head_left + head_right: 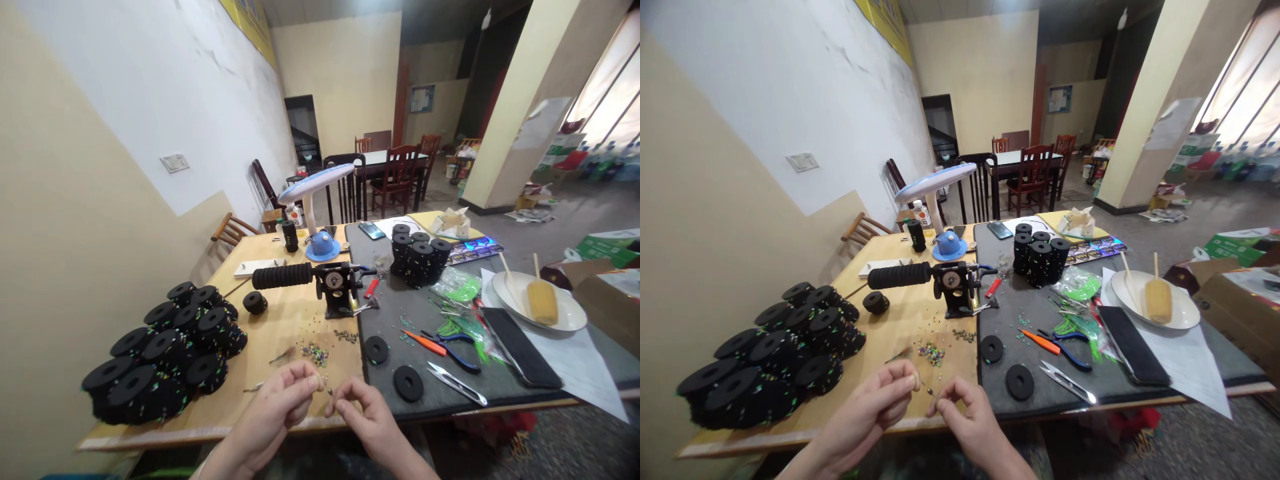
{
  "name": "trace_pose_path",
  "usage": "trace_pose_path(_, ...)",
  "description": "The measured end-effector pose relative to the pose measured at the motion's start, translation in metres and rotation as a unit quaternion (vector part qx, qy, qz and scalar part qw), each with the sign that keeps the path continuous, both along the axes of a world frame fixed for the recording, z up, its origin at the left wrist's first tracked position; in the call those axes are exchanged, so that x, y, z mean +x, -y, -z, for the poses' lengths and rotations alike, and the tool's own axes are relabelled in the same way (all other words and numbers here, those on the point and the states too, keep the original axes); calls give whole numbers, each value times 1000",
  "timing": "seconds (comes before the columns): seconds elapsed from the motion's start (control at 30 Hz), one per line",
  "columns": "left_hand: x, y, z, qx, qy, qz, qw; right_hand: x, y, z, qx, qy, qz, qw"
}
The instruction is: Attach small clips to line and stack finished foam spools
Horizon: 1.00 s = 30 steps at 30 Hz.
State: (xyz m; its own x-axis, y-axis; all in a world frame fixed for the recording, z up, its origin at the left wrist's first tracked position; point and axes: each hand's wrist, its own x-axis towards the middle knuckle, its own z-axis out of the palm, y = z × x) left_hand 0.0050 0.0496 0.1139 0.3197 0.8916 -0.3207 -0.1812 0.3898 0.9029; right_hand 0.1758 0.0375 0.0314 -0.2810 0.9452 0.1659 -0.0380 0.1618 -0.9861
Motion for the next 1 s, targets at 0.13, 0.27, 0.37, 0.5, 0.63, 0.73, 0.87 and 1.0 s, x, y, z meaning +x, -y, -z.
trace_pose_path(0.13,-1,-1,-1,-2,-4,4,1000,0,1,4,-8,3,2,1000)
trace_pose_path(0.27,0,0,-1,-2,-7,10,1000,1,1,6,-7,10,7,1000)
trace_pose_path(0.37,1,1,-2,-5,-14,21,1000,3,1,2,4,13,5,1000)
trace_pose_path(0.5,2,2,-2,-1,-19,24,1000,2,0,-8,20,-9,0,1000)
trace_pose_path(0.63,2,1,-2,-1,-17,21,1000,-2,-4,-11,18,-7,16,1000)
trace_pose_path(0.73,2,1,-3,-7,-10,21,1000,-5,-6,-10,3,-21,17,1000)
trace_pose_path(0.87,3,1,-5,-10,-2,22,1000,-6,-8,-8,-3,-38,16,999)
trace_pose_path(1.0,2,1,-5,-8,5,28,1000,-4,-7,-7,27,-3,33,999)
